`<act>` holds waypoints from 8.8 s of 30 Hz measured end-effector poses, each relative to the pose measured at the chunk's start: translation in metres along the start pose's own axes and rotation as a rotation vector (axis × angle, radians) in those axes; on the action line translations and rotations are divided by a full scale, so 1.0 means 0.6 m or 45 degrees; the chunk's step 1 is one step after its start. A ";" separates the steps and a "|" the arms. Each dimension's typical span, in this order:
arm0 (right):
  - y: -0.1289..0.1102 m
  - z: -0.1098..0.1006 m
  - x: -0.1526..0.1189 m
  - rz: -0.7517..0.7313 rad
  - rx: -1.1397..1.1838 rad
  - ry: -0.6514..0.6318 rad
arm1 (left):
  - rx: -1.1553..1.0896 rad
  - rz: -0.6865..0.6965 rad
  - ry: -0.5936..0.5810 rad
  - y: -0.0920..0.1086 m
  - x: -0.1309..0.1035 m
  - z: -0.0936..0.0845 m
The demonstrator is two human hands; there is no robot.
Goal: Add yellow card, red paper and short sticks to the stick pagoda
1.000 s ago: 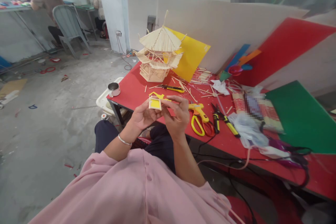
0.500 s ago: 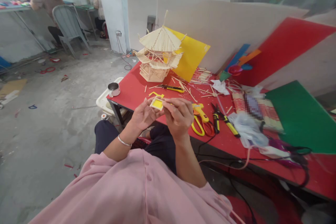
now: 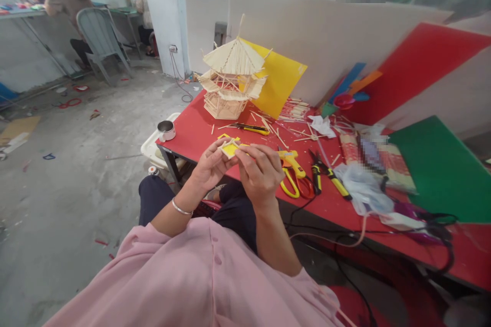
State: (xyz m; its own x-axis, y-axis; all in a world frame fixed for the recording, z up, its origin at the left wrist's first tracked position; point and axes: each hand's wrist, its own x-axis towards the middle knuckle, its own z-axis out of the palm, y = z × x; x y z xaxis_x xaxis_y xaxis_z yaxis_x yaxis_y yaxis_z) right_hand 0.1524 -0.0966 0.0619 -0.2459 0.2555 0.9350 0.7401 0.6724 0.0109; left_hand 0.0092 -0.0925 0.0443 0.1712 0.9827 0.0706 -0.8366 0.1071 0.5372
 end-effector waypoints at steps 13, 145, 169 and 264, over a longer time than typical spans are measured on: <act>-0.002 0.008 -0.010 -0.008 -0.045 0.015 | -0.069 -0.223 0.184 0.001 0.003 0.006; 0.156 0.282 -0.043 1.453 0.963 0.018 | -0.172 -0.650 0.154 -0.023 0.337 -0.097; 0.165 0.285 -0.037 1.459 1.044 0.188 | -0.159 -0.612 0.166 -0.019 0.329 -0.079; 0.180 0.279 -0.034 1.482 0.816 0.251 | 0.361 -0.213 0.233 -0.020 0.333 -0.092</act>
State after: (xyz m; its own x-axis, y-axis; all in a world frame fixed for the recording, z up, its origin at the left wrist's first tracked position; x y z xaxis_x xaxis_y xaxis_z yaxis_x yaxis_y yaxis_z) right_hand 0.1328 0.0872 -0.0151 0.4549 0.8301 0.3224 0.0208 0.3520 -0.9358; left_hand 0.0244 0.1112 0.0054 0.1759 0.9687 -0.1752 -0.6233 0.2473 0.7419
